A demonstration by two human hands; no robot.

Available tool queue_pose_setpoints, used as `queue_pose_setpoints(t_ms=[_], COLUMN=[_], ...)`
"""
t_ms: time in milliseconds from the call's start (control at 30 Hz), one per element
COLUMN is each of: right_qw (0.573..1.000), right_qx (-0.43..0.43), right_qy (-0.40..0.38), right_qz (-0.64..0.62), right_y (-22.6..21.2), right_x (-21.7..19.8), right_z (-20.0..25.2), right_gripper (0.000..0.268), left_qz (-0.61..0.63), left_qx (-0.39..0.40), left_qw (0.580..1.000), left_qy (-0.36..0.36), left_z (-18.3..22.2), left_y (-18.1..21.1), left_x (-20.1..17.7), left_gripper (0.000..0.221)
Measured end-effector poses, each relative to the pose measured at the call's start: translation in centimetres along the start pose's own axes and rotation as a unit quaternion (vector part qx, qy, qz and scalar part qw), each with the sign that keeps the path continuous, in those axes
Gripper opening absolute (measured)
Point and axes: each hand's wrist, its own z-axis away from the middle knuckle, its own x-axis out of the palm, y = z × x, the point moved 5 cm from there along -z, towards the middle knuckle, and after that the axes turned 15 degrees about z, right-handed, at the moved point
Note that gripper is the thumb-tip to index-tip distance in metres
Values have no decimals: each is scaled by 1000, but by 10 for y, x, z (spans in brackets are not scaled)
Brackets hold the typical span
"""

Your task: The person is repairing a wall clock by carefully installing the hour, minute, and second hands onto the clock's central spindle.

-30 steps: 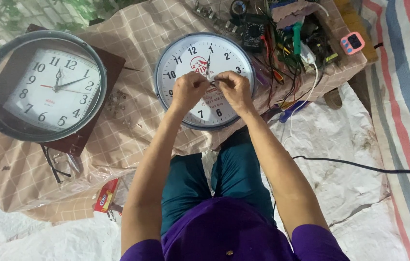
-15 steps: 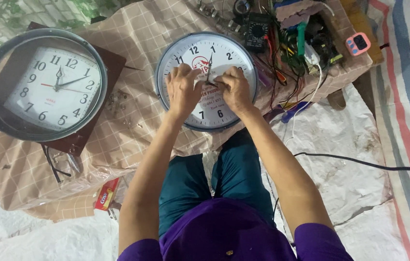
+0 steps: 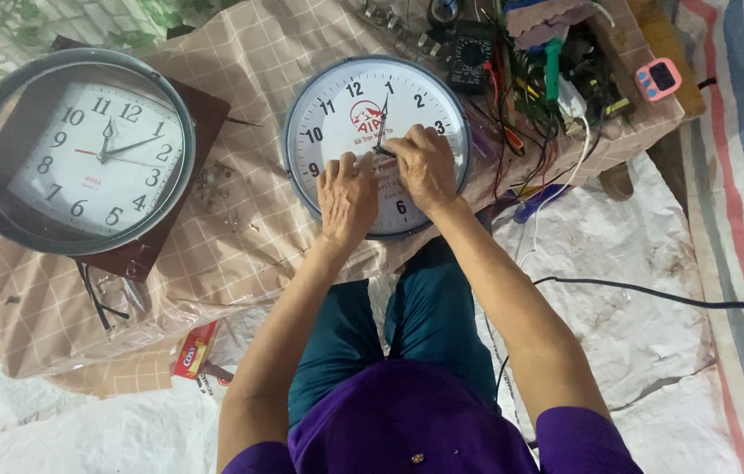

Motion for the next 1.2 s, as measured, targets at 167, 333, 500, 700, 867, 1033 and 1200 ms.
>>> queue_pose_setpoints(t_ms=[167,333,500,700,867,1033,1200], right_qw=[998,994,992,988,986,987,997], right_qx=[-35,-52,-60,-76,-91,-96,-52], right_qy=[30,56,65,65,52,30,-4], right_qz=[38,79,92,120,129,126,59], right_y=[-11,-12,-20,-26,-25,-25,-20], right_x=[-15,-5,-18,-27,-23,-26,-21], right_z=[-3,-2,-5,-6,-6,-3,-1], right_gripper=[14,13,16,13,11,15,20], left_qz=[-40,-47,-46,-60,-54,-66,-57], left_qx=[30,31,35,27,23,32,41], left_qw=[999,998,998,998,998,997,997], left_qy=[10,0,-1,-11,-13,-5,11], left_z=[2,0,-2,-2,-2,-3,-2], left_y=[0,4,5,4,3,7,5], left_x=[4,2,1,3,3,0,2], left_gripper=[39,51,51,54,56,49,48])
